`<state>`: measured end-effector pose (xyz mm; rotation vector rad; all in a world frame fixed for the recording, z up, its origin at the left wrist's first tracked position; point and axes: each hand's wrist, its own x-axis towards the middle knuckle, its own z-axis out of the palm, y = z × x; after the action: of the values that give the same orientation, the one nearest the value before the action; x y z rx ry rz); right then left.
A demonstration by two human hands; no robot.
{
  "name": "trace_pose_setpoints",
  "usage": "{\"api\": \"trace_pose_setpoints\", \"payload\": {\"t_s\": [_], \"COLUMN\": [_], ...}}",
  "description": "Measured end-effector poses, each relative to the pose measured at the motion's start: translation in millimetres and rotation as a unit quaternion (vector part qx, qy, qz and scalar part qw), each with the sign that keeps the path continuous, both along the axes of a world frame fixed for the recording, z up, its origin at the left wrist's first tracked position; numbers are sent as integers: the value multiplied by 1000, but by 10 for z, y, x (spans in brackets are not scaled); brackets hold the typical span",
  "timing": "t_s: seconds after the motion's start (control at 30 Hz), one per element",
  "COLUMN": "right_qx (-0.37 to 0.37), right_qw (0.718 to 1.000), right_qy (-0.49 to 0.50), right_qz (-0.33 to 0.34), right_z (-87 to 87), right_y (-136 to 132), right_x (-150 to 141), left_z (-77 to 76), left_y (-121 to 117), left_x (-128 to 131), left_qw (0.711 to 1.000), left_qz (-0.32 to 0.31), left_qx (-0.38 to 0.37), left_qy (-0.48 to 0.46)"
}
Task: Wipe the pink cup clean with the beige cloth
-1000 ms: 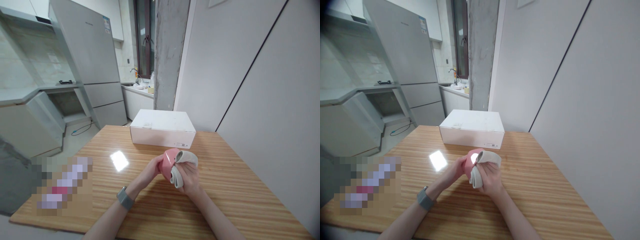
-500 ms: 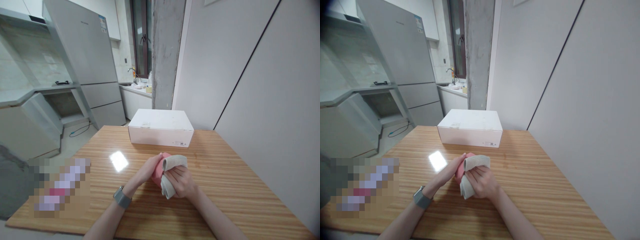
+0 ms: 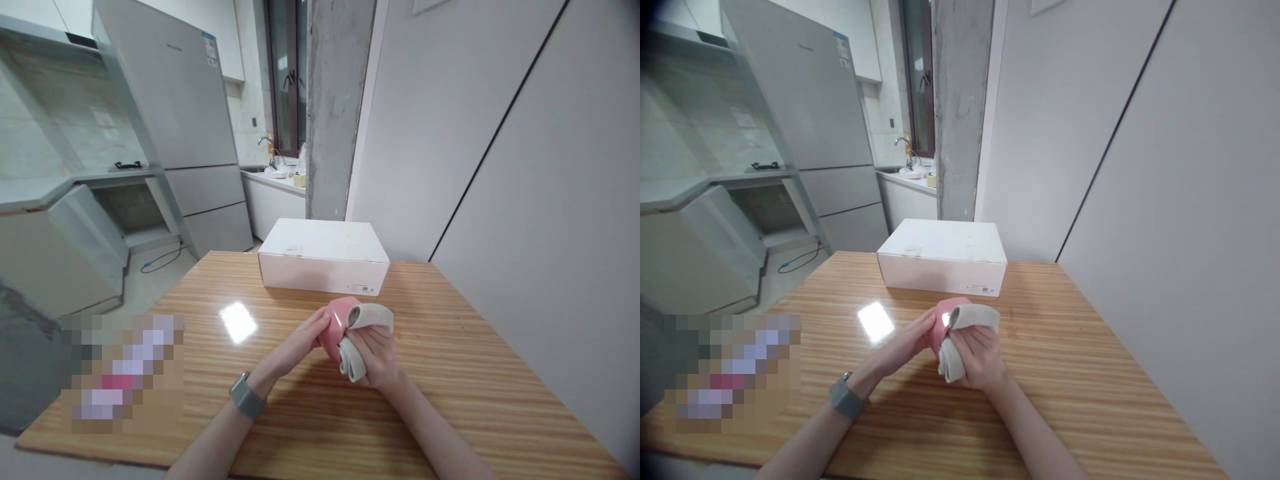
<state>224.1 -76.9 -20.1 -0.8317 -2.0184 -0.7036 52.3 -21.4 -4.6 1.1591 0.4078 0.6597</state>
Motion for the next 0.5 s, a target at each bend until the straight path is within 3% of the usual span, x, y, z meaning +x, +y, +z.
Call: {"api": "trace_pose_setpoints", "payload": {"t_s": [0.27, 0.37, 0.5], "right_qx": [-6, 3, -7], "right_qw": [997, 996, 996], "right_qy": [-55, -60, -56], "right_qz": [58, 63, 65], "right_z": [-25, 3, 9], "right_y": [-12, -34, -41], "right_x": [-118, -177, -176], "left_z": [32, 71, 52], "left_y": [-5, 5, 59], "left_x": [29, 20, 12], "left_qw": [995, 993, 980], "left_qz": [92, 94, 97], "left_qx": [-27, 2, 102], "left_qy": [38, 72, 143]}}
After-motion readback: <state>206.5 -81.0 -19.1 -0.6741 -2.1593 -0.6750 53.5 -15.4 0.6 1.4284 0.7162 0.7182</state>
